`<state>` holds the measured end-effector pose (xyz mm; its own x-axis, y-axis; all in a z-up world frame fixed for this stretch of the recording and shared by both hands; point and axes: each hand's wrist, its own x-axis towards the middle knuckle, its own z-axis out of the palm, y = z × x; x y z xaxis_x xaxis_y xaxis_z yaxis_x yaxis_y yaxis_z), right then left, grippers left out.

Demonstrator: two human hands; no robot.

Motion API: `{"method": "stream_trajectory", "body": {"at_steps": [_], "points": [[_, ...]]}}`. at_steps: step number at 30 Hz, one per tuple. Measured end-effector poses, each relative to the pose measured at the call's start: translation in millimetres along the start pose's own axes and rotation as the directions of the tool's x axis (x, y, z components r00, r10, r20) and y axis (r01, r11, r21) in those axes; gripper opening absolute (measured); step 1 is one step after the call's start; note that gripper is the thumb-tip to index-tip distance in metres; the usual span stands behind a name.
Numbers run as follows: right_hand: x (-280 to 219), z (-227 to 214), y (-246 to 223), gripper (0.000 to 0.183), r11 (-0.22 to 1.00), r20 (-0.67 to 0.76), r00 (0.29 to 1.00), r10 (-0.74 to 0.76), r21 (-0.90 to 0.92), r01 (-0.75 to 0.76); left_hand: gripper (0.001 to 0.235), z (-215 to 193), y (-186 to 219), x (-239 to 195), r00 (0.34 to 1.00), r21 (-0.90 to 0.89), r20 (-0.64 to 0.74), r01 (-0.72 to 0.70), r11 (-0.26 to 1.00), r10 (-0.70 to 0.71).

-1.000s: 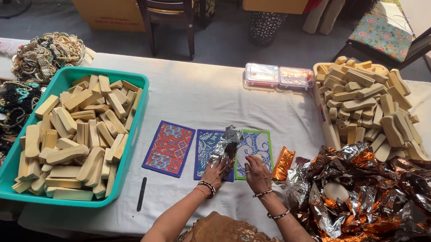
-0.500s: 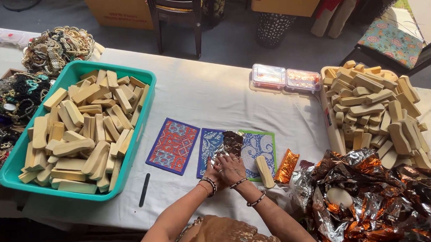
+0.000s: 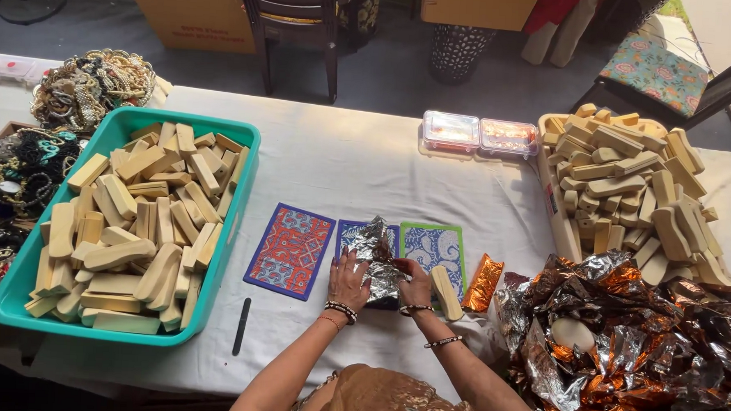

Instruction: The person wipes a wooden block with a white cloth and then wraps it in a sheet of gold foil. They place the wrapped block on a patterned mat and repeat the process with another wooden block, using a silver foil sheet for the second item.

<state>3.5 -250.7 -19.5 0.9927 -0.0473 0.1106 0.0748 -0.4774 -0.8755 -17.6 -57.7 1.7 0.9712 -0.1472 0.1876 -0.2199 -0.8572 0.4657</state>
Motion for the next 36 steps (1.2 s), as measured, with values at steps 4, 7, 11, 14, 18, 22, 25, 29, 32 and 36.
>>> {"method": "stream_trajectory", "body": {"at_steps": [4, 7, 11, 14, 18, 22, 25, 29, 32, 36], "points": [[0, 19, 12, 0.042, 0.980, 0.015, 0.998, 0.054, 0.190, -0.056, 0.052, 10, -5, 5, 0.995, 0.009, 0.058, -0.088, 0.996, 0.087], [-5, 24, 15, 0.035, 0.992, -0.002, 0.999, 0.041, 0.118, -0.041, 0.077, 30, -18, 5, 0.954, 0.032, 0.289, -0.092, 0.995, 0.079], [-6, 24, 30, 0.024, 0.985, -0.090, 0.992, 0.092, -0.141, -0.104, 0.118, 53, -34, 2, 0.953, -0.062, 0.302, -0.006, 0.998, 0.024], [-4, 27, 44, 0.019, 0.958, -0.124, 0.965, 0.230, -0.143, -0.247, 0.131, 38, -29, -3, 0.969, -0.133, 0.248, 0.045, 0.990, -0.011], [2, 26, 49, 0.021, 0.892, -0.120, 0.887, 0.447, -0.022, -0.452, 0.139, 19, -19, -3, 0.977, -0.166, 0.205, 0.085, 0.982, -0.050], [-6, 13, -38, 0.027, 0.919, -0.236, 0.908, 0.347, -0.105, -0.379, 0.139, 20, -22, 1, 0.987, -0.166, 0.158, 0.046, 0.985, -0.019], [-17, 16, -92, 0.022, 0.997, -0.109, 0.992, -0.057, -0.048, 0.052, 0.131, 54, -45, -5, 0.994, -0.255, 0.108, 0.021, 0.967, 0.007], [-8, 33, -121, 0.042, 0.919, 0.394, 0.842, -0.369, 0.023, 0.392, 0.054, 123, -87, -9, 0.957, 0.036, 0.256, -0.150, 0.988, 0.136], [9, 57, -92, 0.051, 0.914, 0.600, 0.755, -0.266, -0.092, 0.395, 0.048, 98, -68, -6, 0.932, 0.137, 0.311, -0.240, 0.961, 0.188], [37, 46, -61, 0.057, 0.822, 0.623, 0.779, 0.064, -0.476, 0.313, 0.053, 40, -36, -1, 0.859, 0.206, 0.486, -0.290, 0.935, 0.159]]}}
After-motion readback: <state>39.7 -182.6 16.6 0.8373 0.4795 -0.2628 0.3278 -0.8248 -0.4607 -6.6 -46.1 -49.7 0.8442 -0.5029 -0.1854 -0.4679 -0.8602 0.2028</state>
